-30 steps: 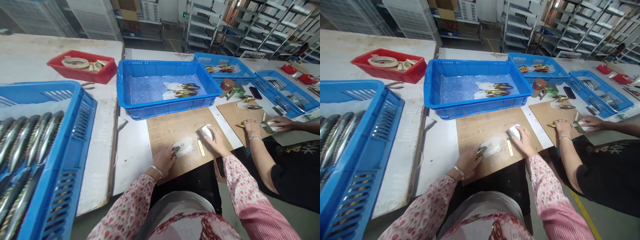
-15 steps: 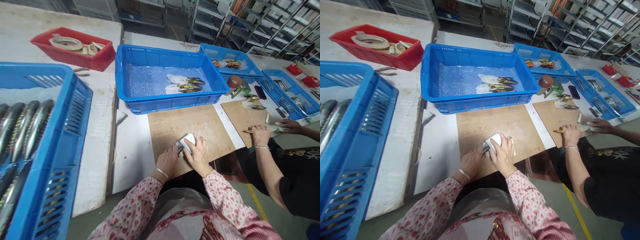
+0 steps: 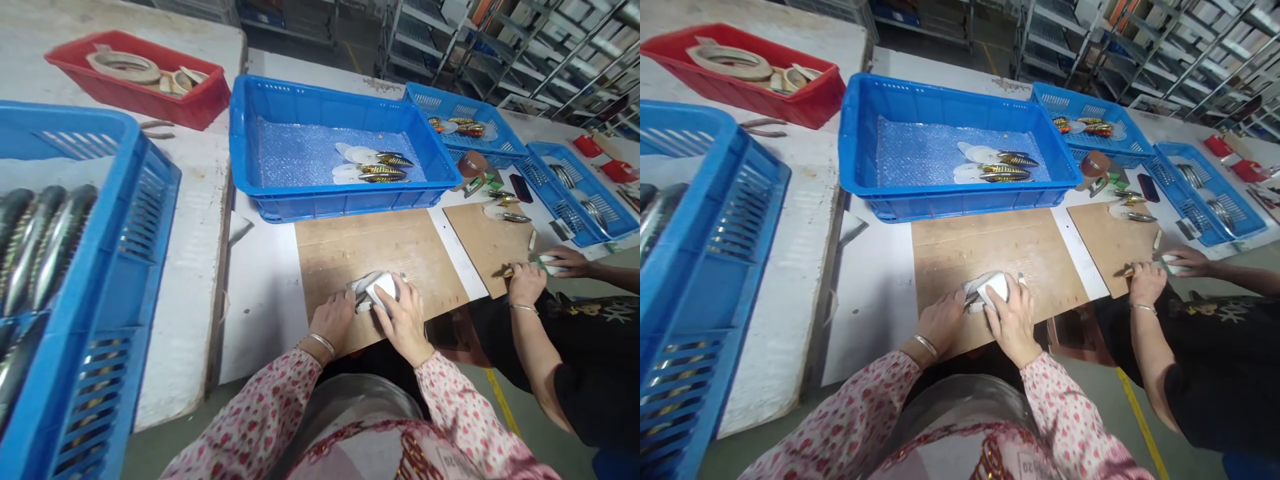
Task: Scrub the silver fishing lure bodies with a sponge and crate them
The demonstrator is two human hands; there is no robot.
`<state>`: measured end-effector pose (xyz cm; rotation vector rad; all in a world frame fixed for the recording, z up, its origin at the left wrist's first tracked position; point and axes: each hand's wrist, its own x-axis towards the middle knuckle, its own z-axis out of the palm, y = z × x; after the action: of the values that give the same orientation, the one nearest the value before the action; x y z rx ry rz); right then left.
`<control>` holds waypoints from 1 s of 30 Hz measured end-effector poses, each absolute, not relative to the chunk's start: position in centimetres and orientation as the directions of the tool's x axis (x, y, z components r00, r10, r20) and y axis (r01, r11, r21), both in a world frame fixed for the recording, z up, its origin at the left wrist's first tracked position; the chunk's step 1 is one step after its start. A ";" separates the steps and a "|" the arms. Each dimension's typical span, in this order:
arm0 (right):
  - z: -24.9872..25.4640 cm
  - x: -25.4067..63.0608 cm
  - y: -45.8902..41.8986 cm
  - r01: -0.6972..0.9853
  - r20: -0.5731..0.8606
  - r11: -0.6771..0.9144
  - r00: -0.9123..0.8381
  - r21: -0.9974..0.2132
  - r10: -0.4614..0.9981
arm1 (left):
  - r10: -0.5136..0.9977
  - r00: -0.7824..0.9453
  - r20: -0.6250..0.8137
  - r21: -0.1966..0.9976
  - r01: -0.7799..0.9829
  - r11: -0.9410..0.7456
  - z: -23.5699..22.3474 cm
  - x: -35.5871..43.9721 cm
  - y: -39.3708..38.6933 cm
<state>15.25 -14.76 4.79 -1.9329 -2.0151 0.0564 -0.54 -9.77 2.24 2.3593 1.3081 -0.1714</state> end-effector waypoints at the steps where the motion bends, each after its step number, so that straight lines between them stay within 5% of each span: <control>1: 4.7 15.2 -14.8 0.963 0.218 0.057 0.001 -0.262 0.976 | 0.772 0.557 -0.306 0.310 0.825 -0.472 2.2 -0.6 -9.7; 30: 5.2 15.1 -13.5 0.981 0.135 0.094 -0.072 -0.167 0.988 | 0.782 0.566 -0.260 0.266 0.821 -0.505 2.0 -0.7 -9.8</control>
<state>15.05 -13.53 5.17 -1.9813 -2.1547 0.0475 -0.72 -9.78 1.99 2.4443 1.3068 -0.1500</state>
